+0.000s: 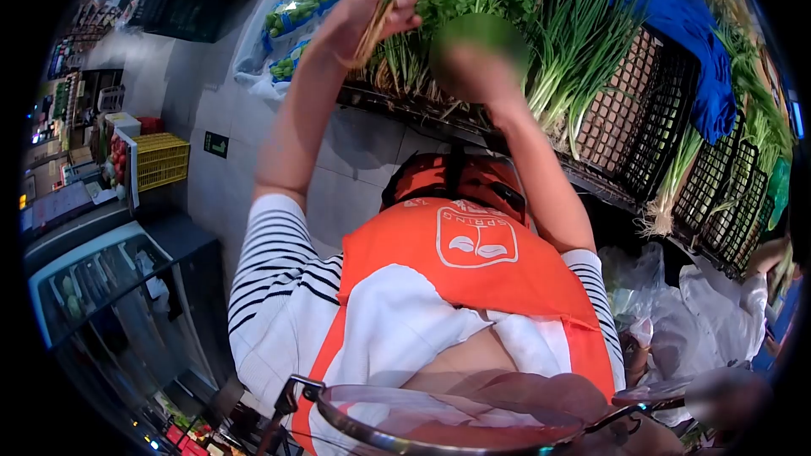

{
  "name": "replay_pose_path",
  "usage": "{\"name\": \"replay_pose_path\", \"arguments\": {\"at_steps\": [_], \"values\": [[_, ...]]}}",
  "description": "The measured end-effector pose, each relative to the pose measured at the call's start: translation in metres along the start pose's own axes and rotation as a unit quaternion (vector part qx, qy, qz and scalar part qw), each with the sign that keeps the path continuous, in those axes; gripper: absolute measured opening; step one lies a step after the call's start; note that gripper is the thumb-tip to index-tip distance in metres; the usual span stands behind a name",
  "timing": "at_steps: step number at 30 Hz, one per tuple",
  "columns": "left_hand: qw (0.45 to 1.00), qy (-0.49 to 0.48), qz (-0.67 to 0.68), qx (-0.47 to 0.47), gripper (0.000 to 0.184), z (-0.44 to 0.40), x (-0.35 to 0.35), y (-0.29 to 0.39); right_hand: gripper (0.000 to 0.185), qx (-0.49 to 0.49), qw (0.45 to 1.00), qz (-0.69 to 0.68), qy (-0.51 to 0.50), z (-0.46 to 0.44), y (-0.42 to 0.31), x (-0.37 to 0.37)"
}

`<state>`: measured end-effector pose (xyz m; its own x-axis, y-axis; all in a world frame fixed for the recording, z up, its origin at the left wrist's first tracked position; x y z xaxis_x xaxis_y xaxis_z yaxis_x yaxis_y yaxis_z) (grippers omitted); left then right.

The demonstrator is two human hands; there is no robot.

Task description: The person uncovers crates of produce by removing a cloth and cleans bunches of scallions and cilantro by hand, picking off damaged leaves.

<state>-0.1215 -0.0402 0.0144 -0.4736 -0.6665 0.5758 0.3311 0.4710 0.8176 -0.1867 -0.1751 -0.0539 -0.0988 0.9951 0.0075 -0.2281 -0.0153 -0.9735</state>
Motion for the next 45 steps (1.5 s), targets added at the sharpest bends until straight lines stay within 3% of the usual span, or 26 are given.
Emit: {"name": "replay_pose_path", "arguments": {"at_steps": [1, 2, 3, 6, 7, 8, 10, 11, 13, 14, 15, 18, 19, 22, 23, 26, 27, 30, 31, 34, 37, 40, 45], "values": [[0.999, -0.031, 0.037, -0.018, 0.028, -0.011, 0.007, 0.003, 0.021, -0.036, 0.975, 0.220, -0.018, -0.006, -0.012, 0.007], [0.995, -0.064, 0.073, -0.037, 0.026, -0.023, 0.012, 0.004, 0.022, 0.018, 0.992, 0.080, -0.091, -0.027, 0.008, 0.002], [0.961, -0.117, 0.246, -0.045, 0.025, -0.035, 0.021, 0.006, 0.024, 0.082, 0.984, -0.062, -0.148, -0.047, 0.028, -0.003], [0.957, -0.158, 0.234, -0.064, 0.032, -0.041, 0.040, 0.015, 0.027, 0.002, 0.963, -0.179, -0.203, -0.057, 0.027, -0.001], [0.975, -0.031, 0.217, -0.041, 0.035, -0.044, 0.044, 0.025, 0.028, 0.022, 0.968, -0.204, -0.143, -0.050, 0.023, -0.002], [0.972, -0.052, 0.225, -0.044, 0.035, -0.042, 0.052, 0.030, 0.028, -0.065, 0.985, -0.120, -0.103, -0.055, 0.029, -0.004], [0.965, -0.091, 0.241, -0.048, 0.034, -0.037, 0.056, 0.039, 0.026, -0.088, 0.969, -0.190, -0.131, -0.051, 0.029, -0.004], [0.970, -0.107, 0.216, -0.046, 0.034, -0.038, 0.053, 0.039, 0.026, -0.046, 0.974, -0.186, -0.123, -0.052, 0.037, -0.005], [0.984, -0.025, 0.163, -0.070, 0.032, -0.040, 0.036, 0.027, 0.027, 0.035, 0.978, -0.177, -0.107, -0.051, 0.045, -0.006], [0.988, 0.015, 0.134, -0.081, 0.031, -0.042, 0.025, 0.022, 0.027, 0.035, 0.980, -0.172, -0.089, -0.049, 0.041, -0.007], [0.987, -0.069, 0.122, -0.078, 0.024, -0.049, 0.000, 0.010, 0.027, 0.034, 0.983, -0.167, -0.070, -0.046, 0.036, -0.007], [0.996, -0.013, 0.037, -0.077, 0.022, -0.033, 0.002, 0.012, 0.029, 0.020, 0.982, -0.169, -0.082, -0.047, 0.037, -0.007], [0.996, 0.011, -0.062, -0.063, 0.020, -0.027, -0.004, 0.013, 0.030, 0.015, 0.980, -0.173, -0.099, -0.048, 0.041, -0.006], [0.988, 0.033, -0.131, -0.076, 0.018, -0.011, -0.015, 0.009, 0.030, 0.027, 0.991, -0.010, -0.133, -0.044, 0.047, 0.008], [0.990, -0.009, -0.122, -0.071, 0.021, -0.009, -0.022, 0.006, 0.028, 0.107, 0.981, -0.067, -0.145, -0.038, 0.056, 0.013], [0.968, 0.026, -0.240, -0.064, 0.025, -0.002, -0.033, 0.004, 0.023, 0.198, 0.972, -0.044, -0.121, -0.025, 0.054, 0.026], [0.959, 0.016, -0.274, -0.064, 0.028, -0.001, -0.037, 0.002, 0.018, 0.160, 0.978, -0.077, -0.113, -0.030, 0.059, 0.027], [0.958, 0.050, -0.273, -0.069, 0.028, 0.008, -0.047, -0.008, 0.032, 0.092, 0.986, -0.094, -0.104, -0.040, 0.071, 0.030], [0.948, 0.049, -0.306, -0.068, 0.030, 0.011, -0.056, -0.012, 0.031, 0.081, 0.991, -0.033, -0.101, -0.041, 0.069, 0.031], [0.929, 0.038, -0.367, -0.033, 0.034, 0.013, -0.072, -0.027, 0.017, 0.039, 0.985, -0.129, -0.105, -0.046, 0.072, 0.039], [0.944, 0.055, -0.325, -0.034, 0.036, 0.021, -0.074, -0.041, 0.016, 0.071, 0.971, -0.217, -0.073, -0.036, 0.060, 0.038], [0.960, 0.075, -0.267, -0.036, 0.036, 0.029, -0.073, -0.064, 0.009, 0.263, 0.941, -0.203, -0.065, -0.020, 0.050, 0.037], [0.972, 0.104, -0.206, -0.037, 0.035, 0.036, -0.059, -0.076, 0.012, 0.252, 0.928, -0.263, -0.072, -0.006, 0.038, 0.031]]}}
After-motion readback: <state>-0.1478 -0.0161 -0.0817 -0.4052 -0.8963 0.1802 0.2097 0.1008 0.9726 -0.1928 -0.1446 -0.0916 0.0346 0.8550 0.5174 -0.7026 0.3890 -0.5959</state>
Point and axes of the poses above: each hand's wrist, its own z-axis away from the middle knuckle, its own x-axis out of the palm, y = z × x, the point moved 7 cm from there along -z, towards the middle knuckle, and after that the axes turned 12 degrees about x, right-handed, at the moved point
